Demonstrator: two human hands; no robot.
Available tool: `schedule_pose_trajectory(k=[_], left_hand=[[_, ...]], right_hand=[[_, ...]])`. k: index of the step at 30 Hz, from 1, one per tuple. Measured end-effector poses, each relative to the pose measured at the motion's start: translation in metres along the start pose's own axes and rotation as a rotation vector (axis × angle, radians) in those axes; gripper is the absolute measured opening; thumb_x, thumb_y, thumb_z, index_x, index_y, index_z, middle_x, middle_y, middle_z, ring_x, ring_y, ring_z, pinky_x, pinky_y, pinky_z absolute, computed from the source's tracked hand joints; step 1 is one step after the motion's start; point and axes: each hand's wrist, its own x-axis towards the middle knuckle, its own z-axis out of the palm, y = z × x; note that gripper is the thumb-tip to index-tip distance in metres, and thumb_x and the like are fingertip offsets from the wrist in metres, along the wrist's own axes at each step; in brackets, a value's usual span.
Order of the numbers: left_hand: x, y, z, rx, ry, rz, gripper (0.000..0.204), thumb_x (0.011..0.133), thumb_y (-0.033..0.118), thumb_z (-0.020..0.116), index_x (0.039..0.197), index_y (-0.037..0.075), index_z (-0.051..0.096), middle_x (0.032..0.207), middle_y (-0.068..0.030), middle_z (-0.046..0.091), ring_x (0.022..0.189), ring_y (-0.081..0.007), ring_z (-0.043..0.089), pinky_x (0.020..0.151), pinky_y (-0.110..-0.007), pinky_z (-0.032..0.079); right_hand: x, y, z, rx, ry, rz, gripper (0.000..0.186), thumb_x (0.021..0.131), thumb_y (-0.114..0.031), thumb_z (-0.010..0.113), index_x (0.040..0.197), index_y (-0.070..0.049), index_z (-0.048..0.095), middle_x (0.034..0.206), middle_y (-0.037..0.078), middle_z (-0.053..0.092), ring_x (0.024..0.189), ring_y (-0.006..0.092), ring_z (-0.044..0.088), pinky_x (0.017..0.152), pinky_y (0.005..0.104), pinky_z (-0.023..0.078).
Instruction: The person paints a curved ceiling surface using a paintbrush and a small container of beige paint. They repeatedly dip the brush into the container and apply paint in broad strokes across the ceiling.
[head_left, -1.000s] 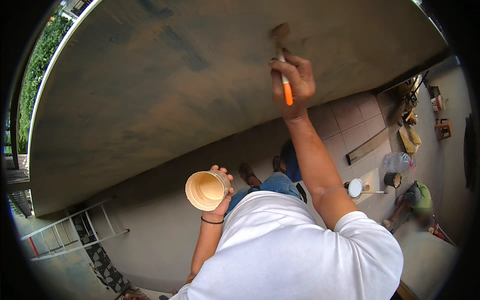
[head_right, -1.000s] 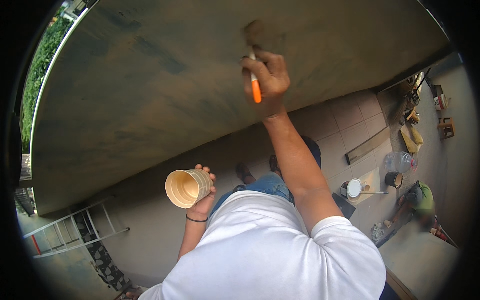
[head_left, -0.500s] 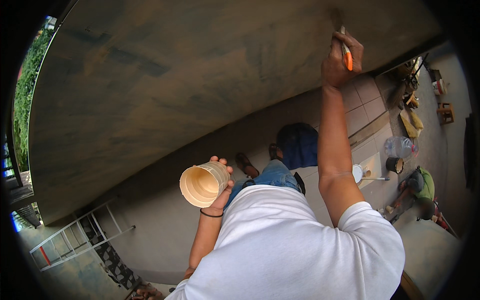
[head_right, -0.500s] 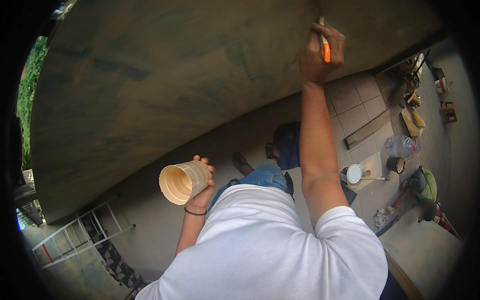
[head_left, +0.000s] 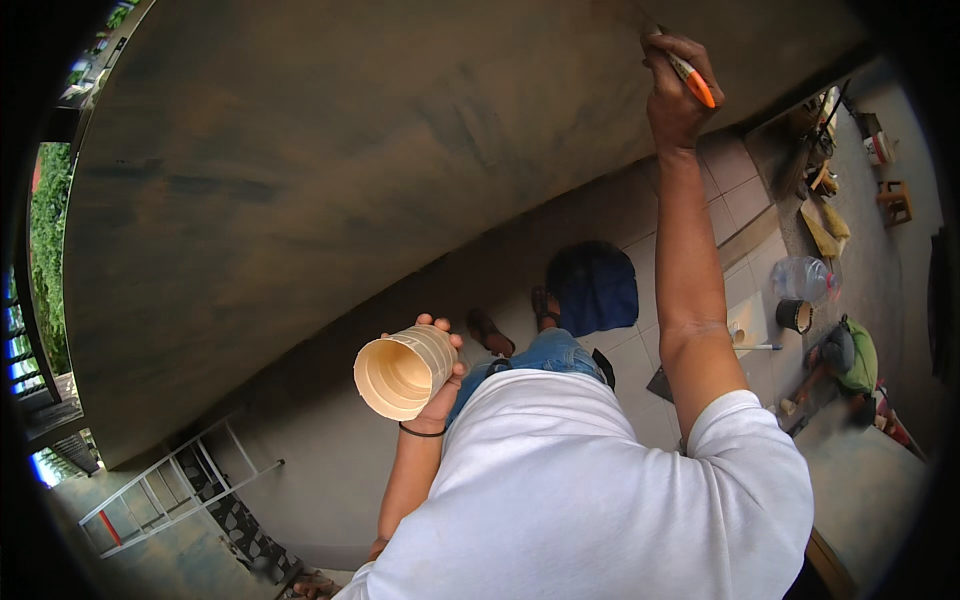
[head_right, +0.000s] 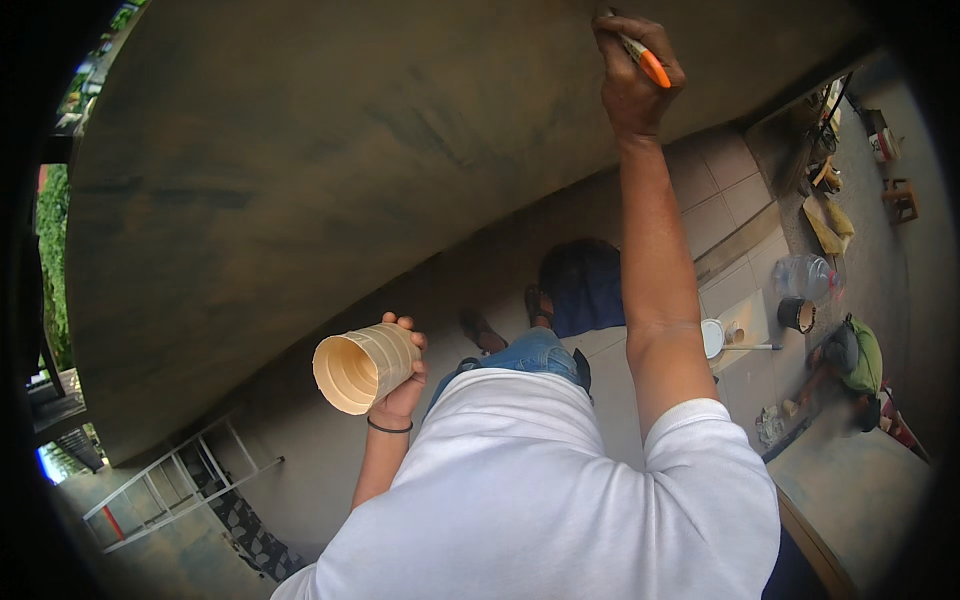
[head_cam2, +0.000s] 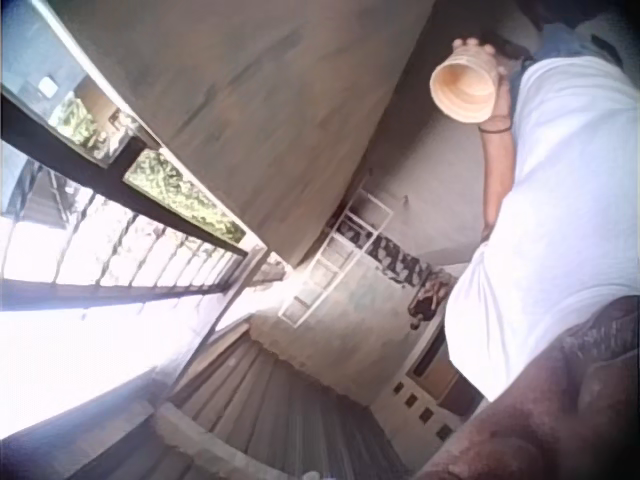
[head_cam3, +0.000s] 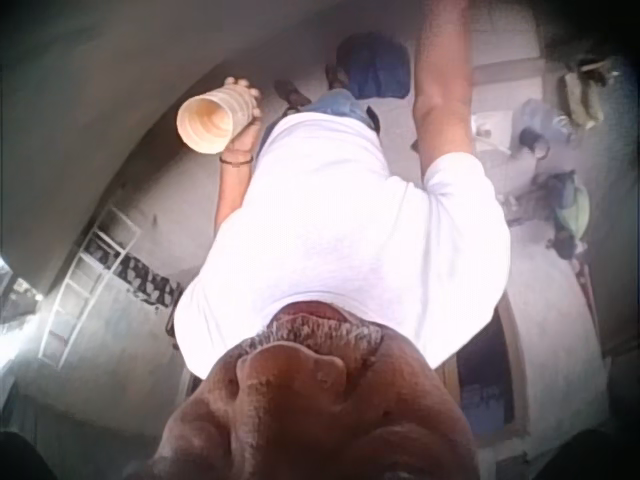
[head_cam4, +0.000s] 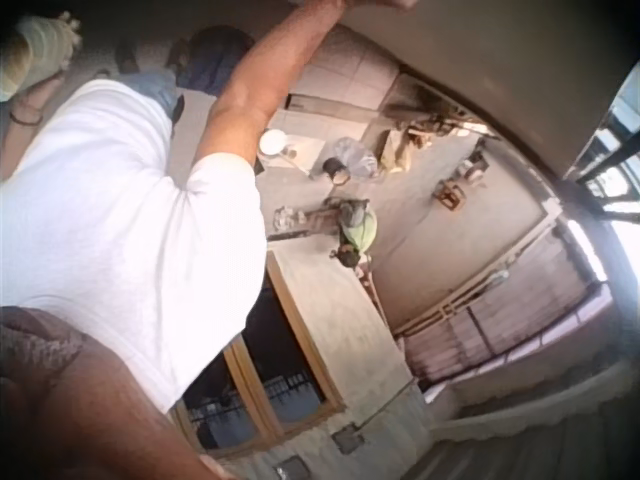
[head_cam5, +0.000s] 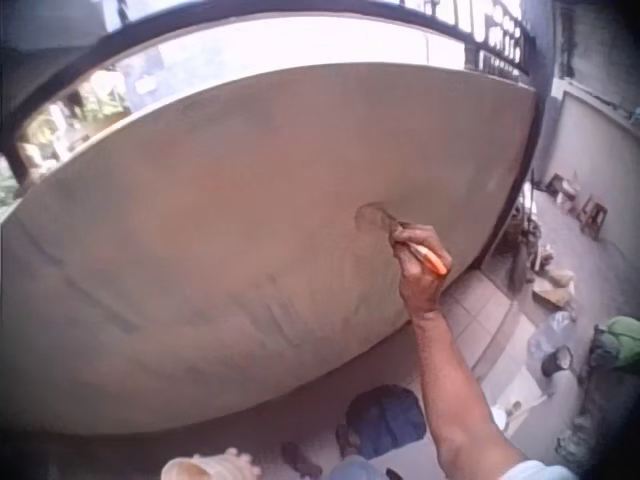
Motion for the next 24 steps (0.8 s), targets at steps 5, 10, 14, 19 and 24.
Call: schedule_pose_trajectory(k=[5,10,14,19,24], left_hand=[[-0.004,-0.005,0.002,0.007,0.045,0.024,0.067,0.097,0.038,0.078,0.151,0.007,0.055,0.143,-0.0148,0.056,0.134,-0.0372,0.058,0.095,-0.052,0.063],[-0.004,-0.007,0.01,0.013,0.077,0.037,0.064,0.1,0.043,0.074,0.15,0.007,0.056,0.143,-0.015,0.056,0.133,-0.0372,0.058,0.094,-0.052,0.063],[-0.005,-0.008,0.016,-0.01,0.085,0.06,0.062,0.107,0.052,0.061,0.148,0.006,0.058,0.141,-0.0156,0.056,0.132,-0.0376,0.057,0.094,-0.053,0.062],[-0.01,-0.006,0.003,-0.036,0.091,0.095,0.063,0.109,0.058,0.053,0.145,0.006,0.057,0.141,-0.0183,0.059,0.129,-0.0393,0.058,0.094,-0.054,0.062],[-0.017,-0.008,-0.007,-0.051,0.129,0.105,0.063,0.109,0.057,0.054,0.146,0.007,0.058,0.14,-0.0176,0.058,0.13,-0.0388,0.058,0.094,-0.053,0.062]], right_hand=[[-0.021,-0.055,0.019,0.026,0.194,0.088,0.012,0.097,0.008,0.069,0.097,-0.003,0.074,0.098,0.009,0.072,0.084,0.0251,0.069,0.078,0.0317,0.056],[-0.076,-0.122,0.05,0.316,-0.277,-0.09,0.025,0.08,0.008,0.081,0.094,-0.012,0.082,0.101,0.007,0.076,0.086,0.0195,0.074,0.07,0.0308,0.059],[-0.051,-0.085,0.039,0.444,-0.175,-0.002,0.028,0.077,0.01,0.083,0.094,-0.011,0.082,0.102,0.007,0.077,0.087,0.0176,0.075,0.071,0.0296,0.059],[-0.013,-0.014,0.014,0.187,0.17,0.28,0.011,0.092,0.011,0.072,0.096,0.001,0.073,0.096,0.007,0.07,0.082,0.0149,0.066,0.074,0.0282,0.054],[-0.05,-0.083,0.068,0.474,0.156,0.16,0.015,0.09,0.01,0.076,0.096,-0.002,0.075,0.097,0.009,0.074,0.085,0.0161,0.071,0.073,0.0299,0.058]])
